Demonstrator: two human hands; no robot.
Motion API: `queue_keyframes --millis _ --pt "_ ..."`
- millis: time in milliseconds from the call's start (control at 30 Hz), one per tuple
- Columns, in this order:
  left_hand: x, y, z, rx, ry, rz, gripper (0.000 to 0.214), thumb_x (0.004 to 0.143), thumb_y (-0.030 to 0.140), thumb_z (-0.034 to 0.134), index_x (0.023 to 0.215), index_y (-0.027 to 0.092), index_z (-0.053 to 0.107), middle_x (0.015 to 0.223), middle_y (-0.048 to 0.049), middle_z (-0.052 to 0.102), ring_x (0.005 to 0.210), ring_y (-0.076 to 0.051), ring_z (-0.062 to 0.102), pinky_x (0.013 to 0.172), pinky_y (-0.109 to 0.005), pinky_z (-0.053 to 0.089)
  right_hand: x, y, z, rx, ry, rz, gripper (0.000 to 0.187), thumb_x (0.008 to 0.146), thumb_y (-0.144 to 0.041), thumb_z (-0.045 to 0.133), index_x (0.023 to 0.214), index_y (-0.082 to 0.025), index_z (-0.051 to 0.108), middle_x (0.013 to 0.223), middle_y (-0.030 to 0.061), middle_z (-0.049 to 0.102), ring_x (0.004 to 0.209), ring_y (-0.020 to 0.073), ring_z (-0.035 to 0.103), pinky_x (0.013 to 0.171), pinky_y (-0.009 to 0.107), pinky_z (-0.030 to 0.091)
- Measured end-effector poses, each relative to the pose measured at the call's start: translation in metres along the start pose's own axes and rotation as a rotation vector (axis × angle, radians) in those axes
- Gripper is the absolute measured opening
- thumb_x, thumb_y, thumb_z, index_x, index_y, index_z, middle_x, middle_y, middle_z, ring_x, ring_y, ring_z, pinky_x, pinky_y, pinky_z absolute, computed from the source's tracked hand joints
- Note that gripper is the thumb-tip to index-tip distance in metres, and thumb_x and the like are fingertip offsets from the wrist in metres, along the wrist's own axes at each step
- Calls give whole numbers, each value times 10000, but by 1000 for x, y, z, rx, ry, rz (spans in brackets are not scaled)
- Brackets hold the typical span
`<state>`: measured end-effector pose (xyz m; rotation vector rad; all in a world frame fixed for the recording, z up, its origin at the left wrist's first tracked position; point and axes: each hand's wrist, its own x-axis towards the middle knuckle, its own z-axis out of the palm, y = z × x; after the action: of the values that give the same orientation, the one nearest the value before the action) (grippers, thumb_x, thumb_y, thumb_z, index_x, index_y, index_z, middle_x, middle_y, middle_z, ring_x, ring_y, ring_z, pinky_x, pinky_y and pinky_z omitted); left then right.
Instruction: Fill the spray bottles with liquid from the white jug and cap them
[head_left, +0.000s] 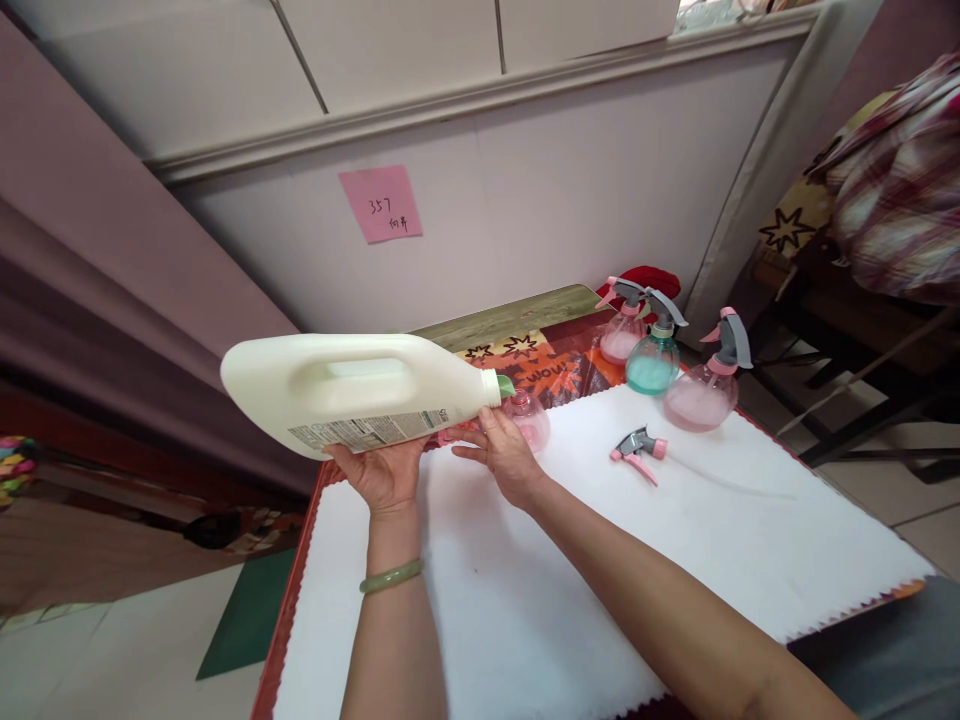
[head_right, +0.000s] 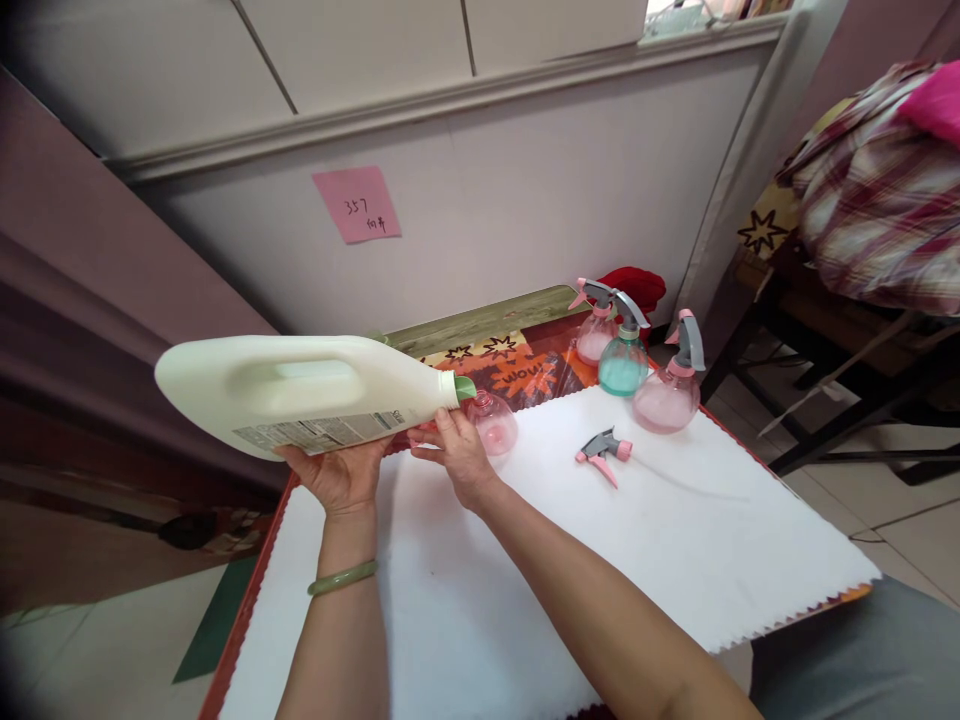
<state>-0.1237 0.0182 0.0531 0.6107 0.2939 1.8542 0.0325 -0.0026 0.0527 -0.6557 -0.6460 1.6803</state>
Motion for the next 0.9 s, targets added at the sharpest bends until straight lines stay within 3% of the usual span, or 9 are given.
queue_keyframes --millis 900 --pt "-1 3 6 13 10 13 696 802 705 629 1413 390 519 1586 -58 428 1489 -357 308 1149 -676 273 1 4 -2 49 -3 -17 479 800 -622 708 1061 -232 615 1155 46 633 960 203 710 825 388 593"
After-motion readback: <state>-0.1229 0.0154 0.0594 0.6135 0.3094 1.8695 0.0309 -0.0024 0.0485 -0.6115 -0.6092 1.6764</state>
